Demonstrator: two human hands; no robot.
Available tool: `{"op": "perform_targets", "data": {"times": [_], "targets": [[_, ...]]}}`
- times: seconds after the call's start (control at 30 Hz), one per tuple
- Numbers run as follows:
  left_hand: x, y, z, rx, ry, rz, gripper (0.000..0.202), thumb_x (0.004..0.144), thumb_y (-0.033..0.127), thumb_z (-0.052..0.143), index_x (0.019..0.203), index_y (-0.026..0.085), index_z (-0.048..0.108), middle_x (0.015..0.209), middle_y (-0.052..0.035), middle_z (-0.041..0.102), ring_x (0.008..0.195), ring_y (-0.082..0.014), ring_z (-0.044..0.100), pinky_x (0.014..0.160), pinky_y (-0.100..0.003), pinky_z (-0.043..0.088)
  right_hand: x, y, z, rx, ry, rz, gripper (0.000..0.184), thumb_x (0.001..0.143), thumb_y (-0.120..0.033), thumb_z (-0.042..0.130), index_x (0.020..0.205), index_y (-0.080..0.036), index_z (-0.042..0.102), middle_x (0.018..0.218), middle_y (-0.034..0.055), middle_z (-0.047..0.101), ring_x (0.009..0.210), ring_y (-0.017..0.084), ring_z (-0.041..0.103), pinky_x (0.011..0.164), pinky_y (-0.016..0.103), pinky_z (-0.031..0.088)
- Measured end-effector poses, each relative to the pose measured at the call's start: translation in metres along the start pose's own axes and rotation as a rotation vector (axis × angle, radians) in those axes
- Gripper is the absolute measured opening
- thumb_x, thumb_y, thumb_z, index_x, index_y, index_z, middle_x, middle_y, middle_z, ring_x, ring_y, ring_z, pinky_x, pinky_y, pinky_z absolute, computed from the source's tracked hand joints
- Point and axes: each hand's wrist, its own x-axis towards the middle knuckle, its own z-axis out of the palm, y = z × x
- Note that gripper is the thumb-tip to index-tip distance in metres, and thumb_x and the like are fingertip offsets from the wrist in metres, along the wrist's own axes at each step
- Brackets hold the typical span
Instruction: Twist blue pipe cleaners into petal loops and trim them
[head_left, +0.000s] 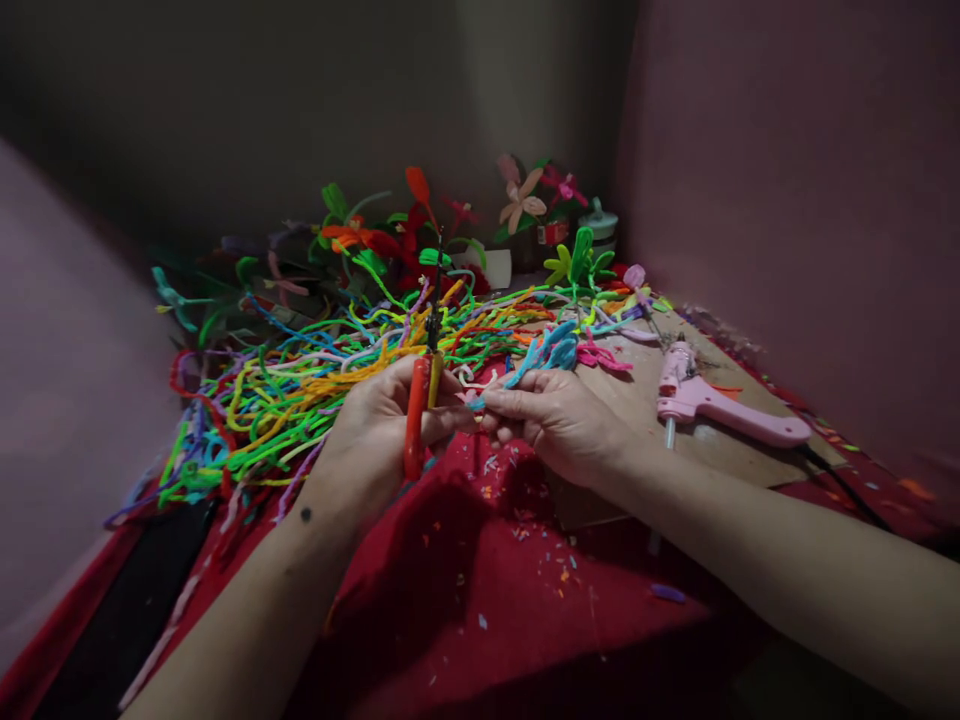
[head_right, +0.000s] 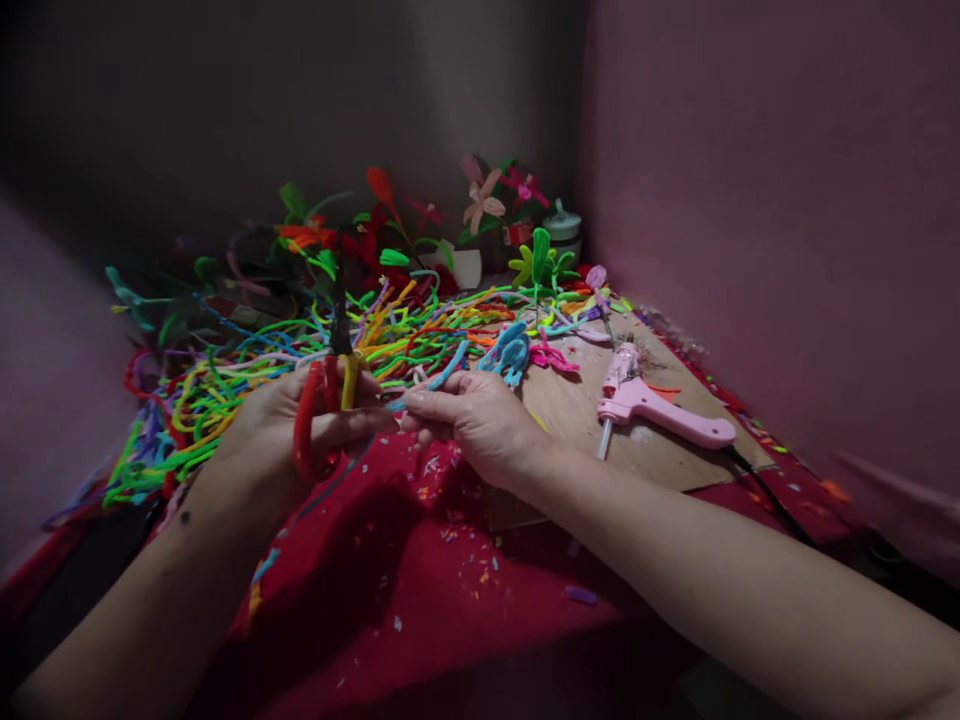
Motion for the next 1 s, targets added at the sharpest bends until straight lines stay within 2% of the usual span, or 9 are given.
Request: {"op": "perform_targets", "data": {"times": [0.13,0.27,0.4,0.53,0.77,1.0], "targets": [[-0.001,0.000,-0.002,0.045,-0.007,-0.012,0.014,0.060,0.017,0.067,0.072,0.017,0.058,0.060,0.0043,0.055,0.049,-0.0069,0.048,0.044,-0.018,0.039,0.001,0.000,0.001,0.058,-0.050,0.081,0.016,0.064,-0.024,0.073,0.062,-0.011,0.064,0.059,0.0027,0.064,0.050,0.008,0.054,0.050,0.020,0.043],[-0.005,-0.001,-0.001,0.071,-0.026,-0.014,0.014,0.062,0.017,0.066,0.073,0.017,0.058,0.057,0.0048,0.054,0.047,-0.0072,0.046,0.042,-0.018,0.036,-0.001,0.002,0.001,0.004,-0.059,0.005,0.014,0.061,-0.023,0.074,0.063,-0.012,0.065,0.060,0.0007,0.062,0.056,0.010,0.055,0.052,0.021,0.042],[-0.006,-0.007,0.000,0.040,-0.062,-0.032,0.014,0.065,0.021,0.068,0.075,0.017,0.059,0.057,0.0046,0.055,0.046,-0.0078,0.048,0.043,-0.019,0.038,-0.002,0.004,-0.002,-0.135,-0.097,-0.047,0.010,0.066,-0.022,0.070,0.065,-0.013,0.066,0.060,-0.0004,0.059,0.056,0.009,0.051,0.055,0.022,0.039],[-0.004,-0.013,-0.003,-0.020,-0.090,-0.039,0.016,0.066,0.022,0.069,0.079,0.018,0.061,0.064,0.0033,0.059,0.052,-0.0089,0.053,0.046,-0.019,0.041,-0.002,0.004,-0.001,-0.122,-0.107,-0.080,0.009,0.066,-0.022,0.069,0.065,-0.014,0.067,0.059,-0.0002,0.060,0.057,0.009,0.051,0.056,0.023,0.039],[-0.007,-0.011,0.000,0.103,0.019,0.050,0.014,0.064,0.019,0.069,0.074,0.017,0.060,0.062,0.0042,0.058,0.052,-0.0083,0.051,0.049,-0.019,0.042,0.000,0.008,-0.001,0.009,0.023,-0.032,0.015,0.063,-0.024,0.075,0.065,-0.014,0.065,0.062,0.0007,0.063,0.058,0.009,0.056,0.058,0.023,0.043],[-0.014,-0.012,0.006,0.300,0.132,0.242,0.009,0.069,0.018,0.065,0.074,0.018,0.057,0.064,0.0044,0.058,0.058,-0.0088,0.053,0.055,-0.019,0.044,0.000,0.008,-0.002,-0.047,0.018,-0.094,0.009,0.066,-0.021,0.071,0.068,-0.014,0.066,0.063,0.0002,0.063,0.056,0.009,0.056,0.056,0.023,0.044]]}}
